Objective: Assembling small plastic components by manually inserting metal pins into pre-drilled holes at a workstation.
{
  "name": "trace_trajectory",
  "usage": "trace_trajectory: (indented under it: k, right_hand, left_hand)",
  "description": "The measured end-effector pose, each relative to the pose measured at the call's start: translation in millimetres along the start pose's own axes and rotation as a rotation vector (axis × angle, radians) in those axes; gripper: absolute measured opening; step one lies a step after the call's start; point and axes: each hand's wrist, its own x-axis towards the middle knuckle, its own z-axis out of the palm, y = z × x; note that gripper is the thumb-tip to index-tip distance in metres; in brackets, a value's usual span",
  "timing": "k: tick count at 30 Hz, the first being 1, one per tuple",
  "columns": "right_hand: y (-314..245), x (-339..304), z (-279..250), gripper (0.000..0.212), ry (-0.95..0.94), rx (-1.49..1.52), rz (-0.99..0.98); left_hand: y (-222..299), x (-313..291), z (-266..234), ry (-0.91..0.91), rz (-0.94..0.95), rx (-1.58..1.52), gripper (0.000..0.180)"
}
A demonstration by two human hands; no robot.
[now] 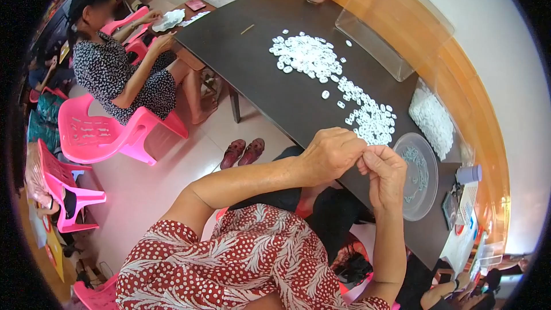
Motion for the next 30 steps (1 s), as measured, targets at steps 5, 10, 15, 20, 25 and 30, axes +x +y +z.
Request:
trace_trajectory:
  k: [5, 10, 15, 20, 25, 30]
  right_hand:
    - [-7, 16, 29, 0.012, 0.064, -0.084, -0.026]
    - [10, 17, 50, 0.011, 0.096, -0.200, -0.160]
    - [18, 11, 57, 0.009, 0.157, -0.313, -0.210]
    - [18, 5, 62, 0.009, 0.153, -0.343, -0.191]
    - [24, -1, 60, 0.009, 0.147, -0.237, -0.158]
    - [30, -3, 48, 0.010, 0.117, -0.221, -0.147]
  left_hand:
    - [-7, 0, -12, 0.186, -0.251, -0.228, 0.008]
    - [-6, -8, -22, 0.256, -0.634, -0.631, 0.009]
    - [-14, -19, -17, 0.270, -0.803, -1.008, 0.008]
    - [-3, -27, -23, 0.281, -0.872, -1.039, 0.018]
    - [6, -30, -30, 0.320, -0.897, -1.134, 0.019]
    - [9, -34, -28, 0.251, -0.901, -1.053, 0.014]
